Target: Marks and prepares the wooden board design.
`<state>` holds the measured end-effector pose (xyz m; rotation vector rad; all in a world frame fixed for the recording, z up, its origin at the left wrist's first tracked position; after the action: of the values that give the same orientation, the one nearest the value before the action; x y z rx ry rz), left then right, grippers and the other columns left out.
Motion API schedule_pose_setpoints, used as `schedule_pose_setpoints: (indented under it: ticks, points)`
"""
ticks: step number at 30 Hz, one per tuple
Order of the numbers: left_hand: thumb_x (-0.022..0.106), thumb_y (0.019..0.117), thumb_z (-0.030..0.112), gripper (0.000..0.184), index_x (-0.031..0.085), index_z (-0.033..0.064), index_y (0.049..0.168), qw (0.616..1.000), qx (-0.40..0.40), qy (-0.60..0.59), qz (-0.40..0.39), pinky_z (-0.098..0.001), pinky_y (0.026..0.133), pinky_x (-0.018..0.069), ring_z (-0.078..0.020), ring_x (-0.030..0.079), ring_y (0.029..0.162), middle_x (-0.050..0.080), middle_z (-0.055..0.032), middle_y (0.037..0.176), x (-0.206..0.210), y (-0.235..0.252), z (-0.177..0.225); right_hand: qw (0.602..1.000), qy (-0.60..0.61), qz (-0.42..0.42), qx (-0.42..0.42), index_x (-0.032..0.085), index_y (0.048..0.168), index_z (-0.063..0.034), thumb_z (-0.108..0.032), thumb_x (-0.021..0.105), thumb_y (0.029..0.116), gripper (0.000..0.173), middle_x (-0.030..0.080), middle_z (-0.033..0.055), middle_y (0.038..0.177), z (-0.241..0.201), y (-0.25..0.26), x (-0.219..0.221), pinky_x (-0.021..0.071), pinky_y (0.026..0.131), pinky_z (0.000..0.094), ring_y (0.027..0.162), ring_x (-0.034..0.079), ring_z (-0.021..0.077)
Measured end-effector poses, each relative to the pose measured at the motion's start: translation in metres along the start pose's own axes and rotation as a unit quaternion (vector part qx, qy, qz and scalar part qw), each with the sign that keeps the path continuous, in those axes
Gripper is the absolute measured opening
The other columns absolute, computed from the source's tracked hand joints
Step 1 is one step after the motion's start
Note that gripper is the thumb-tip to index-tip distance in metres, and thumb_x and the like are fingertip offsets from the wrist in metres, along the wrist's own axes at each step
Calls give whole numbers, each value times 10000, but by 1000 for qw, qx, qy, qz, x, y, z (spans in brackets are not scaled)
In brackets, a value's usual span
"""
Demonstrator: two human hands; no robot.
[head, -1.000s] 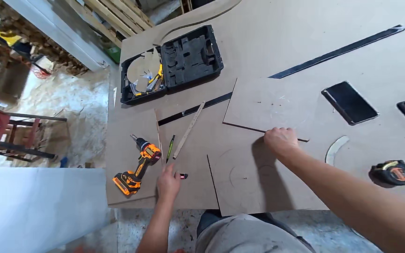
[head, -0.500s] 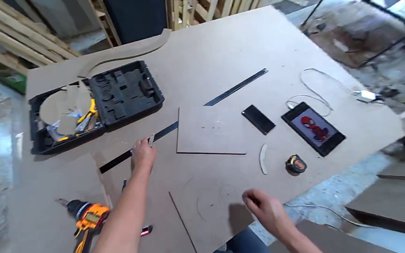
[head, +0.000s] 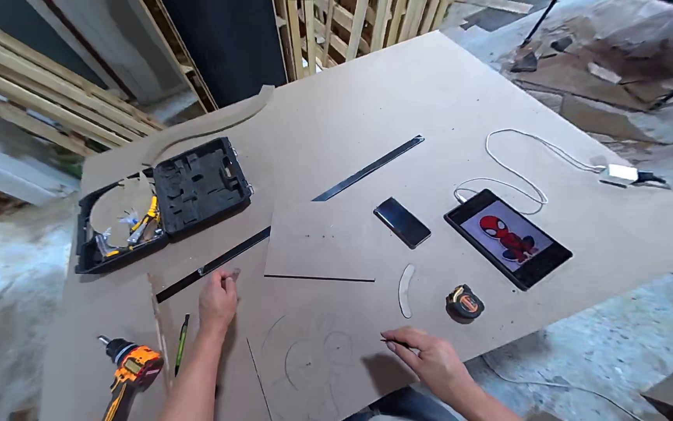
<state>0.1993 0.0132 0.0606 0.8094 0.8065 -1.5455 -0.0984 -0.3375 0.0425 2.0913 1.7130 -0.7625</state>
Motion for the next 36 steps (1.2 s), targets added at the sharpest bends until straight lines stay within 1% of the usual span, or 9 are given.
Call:
schedule_pose_setpoints:
  ticks: [2,4,6,9,12,15,20,31,36]
  points:
    - [421,1106,195,281,552,17,1279,997,-32,-68,18,-500,785,620,-257,747,832,747,-122,983,-4,-31,23,999,18,-12,-42,784,1164,-239,-354,604,1034,250,758,-66,1111,-6,20,-12,594,931,265,1022,702,22]
    - [442,1098,171,240,554,22,1249,988,-36,-147,34,-431,676,623,-211,717,698,729,-89,871,-6,-65,53,996,44,-11,-82,787,1155,-236,-369,599,1037,259,758,-75,1106,-15,31,-24,597,923,255,1020,701,14]
    - [507,1063,157,235,586,38,1249,979,-20,-201,34,-391,642,619,-182,709,678,728,-62,848,-3,-103,87,991,74,7,-115,788,1133,-228,-355,609,1034,241,755,-84,1078,-27,34,-36,610,883,240,975,705,10]
    - [604,1018,148,260,689,33,1236,957,31,-287,21,-339,612,639,-165,728,677,759,-53,863,3,-156,146,976,113,71,-173,792,1088,-192,-295,657,1009,186,759,-87,1011,-57,32,-56,632,814,225,891,715,7]
    - [609,1025,108,218,706,-5,1184,924,56,-378,2,-339,596,650,-207,742,689,767,-101,892,-3,-195,201,959,109,115,-236,786,1081,-173,-273,669,998,175,763,-90,971,-98,27,-75,631,771,211,856,715,2]
    - [620,1015,69,183,705,-23,1148,907,76,-413,24,-347,579,655,-226,740,671,760,-120,879,-12,-215,235,939,97,145,-295,783,1064,-149,-247,676,993,161,762,-71,952,-128,25,-86,618,762,202,865,712,8]
    - [653,992,47,167,722,-27,1125,907,120,-398,64,-316,591,657,-193,740,686,758,-105,884,-19,-227,254,919,92,174,-341,784,1035,-117,-207,701,975,137,764,-41,923,-140,23,-84,606,743,195,850,712,26]
    - [671,976,66,168,749,28,1120,923,173,-325,113,-272,599,650,-114,728,677,765,-21,864,-18,-232,256,922,63,195,-329,780,999,-101,-202,694,966,136,750,-40,874,-148,17,-86,591,700,186,794,695,13]
    - [691,965,73,157,750,47,1108,922,183,-313,134,-275,612,654,-108,730,702,764,-10,895,-26,-226,259,919,68,201,-332,780,1012,-94,-182,700,959,130,760,-30,906,-153,21,-84,606,728,199,826,710,25]
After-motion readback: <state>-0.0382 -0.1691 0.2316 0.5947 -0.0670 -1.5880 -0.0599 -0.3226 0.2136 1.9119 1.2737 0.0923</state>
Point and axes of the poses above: each hand's wrist, its own y-axis towards the middle knuckle, its own x-axis out of the palm, z = x × y, the point moved 3 cm from there along y, towards the middle knuckle
